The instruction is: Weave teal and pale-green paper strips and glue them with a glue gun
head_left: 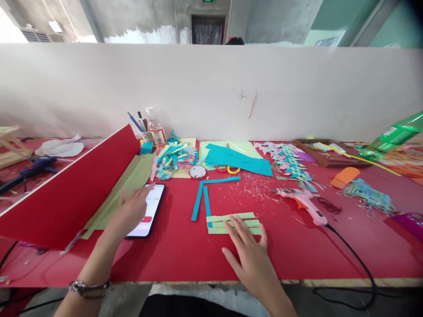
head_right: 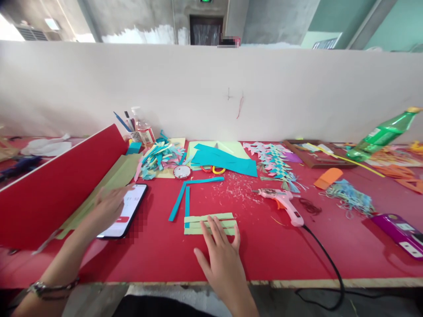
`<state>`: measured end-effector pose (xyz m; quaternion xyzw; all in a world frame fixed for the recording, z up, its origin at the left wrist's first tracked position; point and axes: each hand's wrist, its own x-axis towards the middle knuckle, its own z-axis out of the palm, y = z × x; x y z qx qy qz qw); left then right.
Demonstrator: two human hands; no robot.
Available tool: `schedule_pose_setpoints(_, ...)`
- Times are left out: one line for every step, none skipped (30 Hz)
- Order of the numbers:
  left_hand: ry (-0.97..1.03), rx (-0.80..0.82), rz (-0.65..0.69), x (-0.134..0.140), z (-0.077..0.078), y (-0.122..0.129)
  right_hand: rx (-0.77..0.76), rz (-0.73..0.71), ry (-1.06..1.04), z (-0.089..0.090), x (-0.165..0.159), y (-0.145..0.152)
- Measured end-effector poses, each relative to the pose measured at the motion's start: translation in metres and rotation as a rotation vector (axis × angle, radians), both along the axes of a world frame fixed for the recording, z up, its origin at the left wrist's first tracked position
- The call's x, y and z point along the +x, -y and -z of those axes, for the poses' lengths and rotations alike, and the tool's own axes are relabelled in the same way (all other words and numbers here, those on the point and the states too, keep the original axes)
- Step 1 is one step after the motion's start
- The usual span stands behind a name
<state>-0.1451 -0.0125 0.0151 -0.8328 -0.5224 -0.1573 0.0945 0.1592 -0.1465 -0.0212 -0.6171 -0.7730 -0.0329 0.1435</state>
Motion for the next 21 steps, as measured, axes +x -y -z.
schedule_pose_setpoints(0.001,-0.003,-0.021,0.006,-0.004,0.003,-0.005,-0.002,-0.002,-0.001,0.000,0.000)
schedule_pose_setpoints(-0.004,-0.027,-0.051,0.013,-0.008,0.007,-0.011,-0.004,-0.004,-0.002,0.000,0.000)
schedule_pose_setpoints(0.011,-0.050,-0.058,0.023,-0.013,0.013,-0.016,-0.003,-0.005,-0.003,0.000,0.000)
schedule_pose_setpoints(0.028,-0.072,0.003,0.033,-0.017,0.021,-0.018,0.001,-0.006,-0.003,0.000,0.001)
schedule_pose_setpoints(0.045,-0.101,0.104,0.045,-0.020,0.030,-0.016,0.008,-0.009,-0.004,-0.001,0.001)
schedule_pose_setpoints(0.052,-0.150,0.201,0.057,-0.022,0.040,-0.011,0.018,-0.014,-0.004,-0.001,0.001)
schedule_pose_setpoints(0.034,-0.212,0.302,0.069,-0.023,0.050,-0.002,0.030,-0.022,-0.004,-0.001,0.001)
schedule_pose_setpoints(0.006,-0.264,0.399,0.079,-0.022,0.059,0.009,0.045,-0.032,-0.003,-0.001,0.001)
schedule_pose_setpoints(-0.020,-0.304,0.479,0.088,-0.019,0.067,0.023,0.062,-0.045,-0.003,0.000,0.002)
schedule_pose_setpoints(-0.030,-0.319,0.515,0.096,-0.015,0.073,0.036,0.081,-0.059,-0.002,0.000,0.002)
schedule_pose_setpoints(-0.045,-0.330,0.530,0.101,-0.010,0.077,0.049,0.103,-0.074,-0.002,0.001,0.002)
schedule_pose_setpoints(-0.061,-0.335,0.521,0.104,-0.005,0.079,0.057,0.125,-0.087,-0.001,0.002,0.001)
schedule_pose_setpoints(-0.077,-0.334,0.516,0.105,0.000,0.079,0.062,0.143,-0.096,-0.001,0.003,0.001)
schedule_pose_setpoints(-0.095,-0.334,0.518,0.105,0.005,0.079,0.060,0.154,-0.101,-0.001,0.004,0.000)
schedule_pose_setpoints(-0.112,-0.334,0.525,0.104,0.008,0.078,0.054,0.160,-0.103,-0.001,0.005,0.000)
schedule_pose_setpoints(-0.127,-0.331,0.535,0.103,0.011,0.077,0.046,0.165,-0.100,-0.001,0.007,-0.001)
schedule_pose_setpoints(-0.140,-0.330,0.544,0.101,0.013,0.076,0.036,0.170,-0.094,0.000,0.009,-0.002)
schedule_pose_setpoints(-0.150,-0.326,0.550,0.100,0.014,0.075,0.030,0.179,-0.087,0.000,0.011,-0.002)
schedule_pose_setpoints(-0.158,-0.323,0.551,0.099,0.014,0.076,0.028,0.191,-0.080,0.000,0.013,-0.003)
schedule_pose_setpoints(-0.164,-0.323,0.550,0.098,0.014,0.076,0.029,0.206,-0.073,0.000,0.015,-0.003)
schedule_pose_setpoints(-0.170,-0.324,0.551,0.098,0.013,0.078,0.033,0.221,-0.068,-0.001,0.017,-0.003)
